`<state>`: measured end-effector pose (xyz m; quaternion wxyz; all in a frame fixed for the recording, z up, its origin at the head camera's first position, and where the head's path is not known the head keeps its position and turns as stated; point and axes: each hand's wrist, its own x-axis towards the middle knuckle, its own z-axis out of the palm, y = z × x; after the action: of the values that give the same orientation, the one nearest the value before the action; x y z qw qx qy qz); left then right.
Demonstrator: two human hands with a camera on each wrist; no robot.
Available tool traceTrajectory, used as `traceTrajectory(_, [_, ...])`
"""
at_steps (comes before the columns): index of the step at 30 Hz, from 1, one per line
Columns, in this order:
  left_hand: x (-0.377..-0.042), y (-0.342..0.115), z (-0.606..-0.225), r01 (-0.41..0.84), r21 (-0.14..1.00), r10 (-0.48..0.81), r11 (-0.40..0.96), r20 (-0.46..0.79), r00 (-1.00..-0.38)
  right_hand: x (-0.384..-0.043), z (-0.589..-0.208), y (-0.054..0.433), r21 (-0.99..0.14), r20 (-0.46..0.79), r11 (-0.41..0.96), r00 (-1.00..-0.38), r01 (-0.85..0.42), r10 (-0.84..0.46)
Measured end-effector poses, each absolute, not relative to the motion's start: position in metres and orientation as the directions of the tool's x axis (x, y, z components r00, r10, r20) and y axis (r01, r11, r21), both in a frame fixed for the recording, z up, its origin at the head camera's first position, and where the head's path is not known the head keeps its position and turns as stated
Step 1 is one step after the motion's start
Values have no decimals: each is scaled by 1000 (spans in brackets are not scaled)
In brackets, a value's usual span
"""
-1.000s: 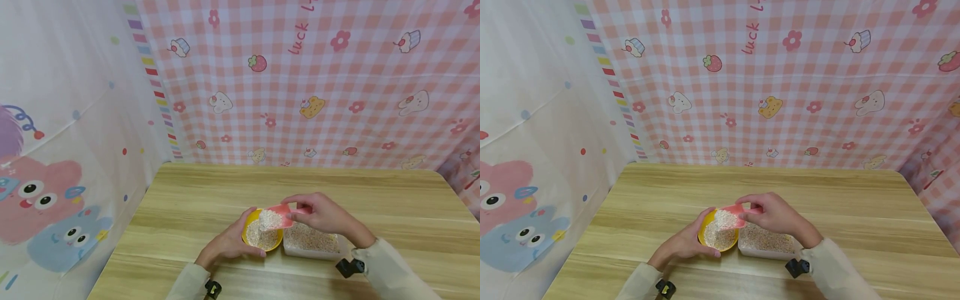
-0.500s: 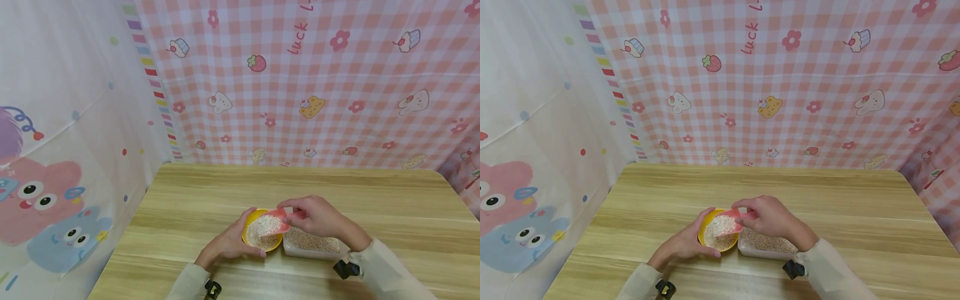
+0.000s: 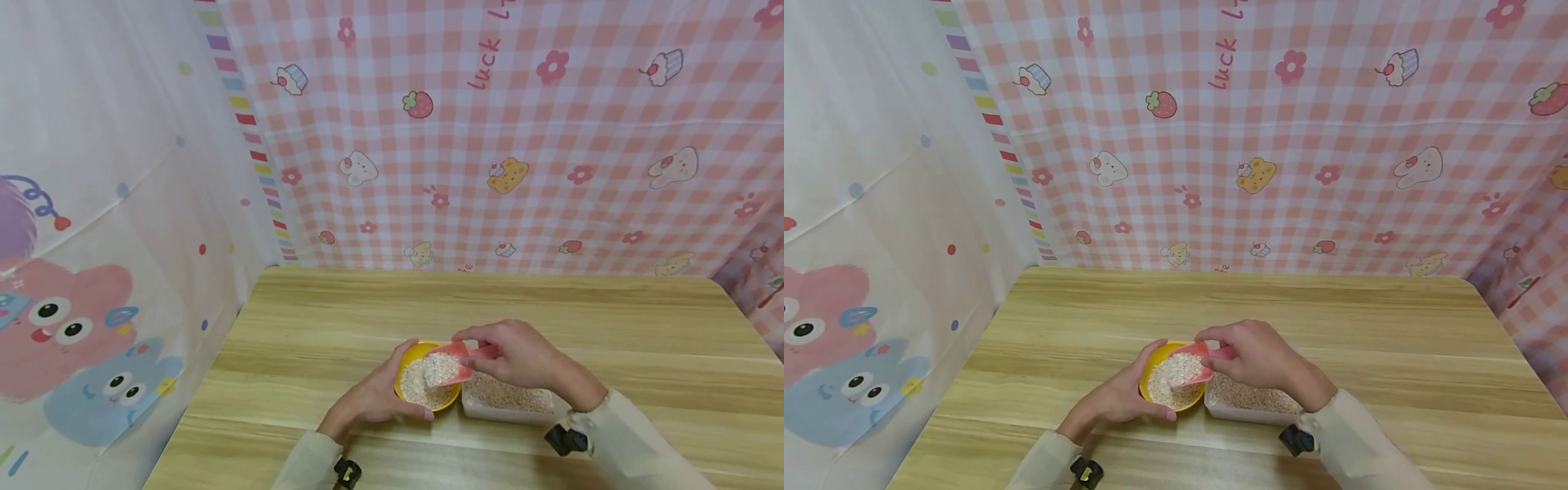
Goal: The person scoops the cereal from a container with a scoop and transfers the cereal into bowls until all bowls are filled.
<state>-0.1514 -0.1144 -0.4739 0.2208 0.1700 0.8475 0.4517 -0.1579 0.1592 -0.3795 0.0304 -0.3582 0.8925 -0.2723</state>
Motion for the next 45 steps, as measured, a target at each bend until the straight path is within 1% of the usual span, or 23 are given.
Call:
traceTrajectory(8, [-151, -115, -473, 97, 834, 485, 543, -217, -847, -158, -380, 159, -495, 137, 605, -744, -623, -654])
traceTrajectory(26, [-151, -115, -473, 77, 838, 478, 540, -229, -848, -155, -374, 162, -406, 171, 609, -711, -681, -682])
traceTrajectory(33, [-150, -116, -474, 77, 842, 482, 533, -228, -846, -152, -373, 160, -325, 196, 620, -692, -714, -694])
traceTrajectory(36, [-150, -115, -473, 72, 840, 477, 538, -234, -847, -151, -372, 159, -305, 201, 627, -692, -717, -693])
traceTrajectory(43, [-149, -115, -472, 71, 834, 472, 547, -238, -849, -149, -368, 157, -244, 239, 621, -667, -745, -706])
traceTrajectory(45, [-149, -115, -472, 70, 833, 472, 549, -239, -848, -148, -366, 157, -229, 231, 630, -670, -742, -706])
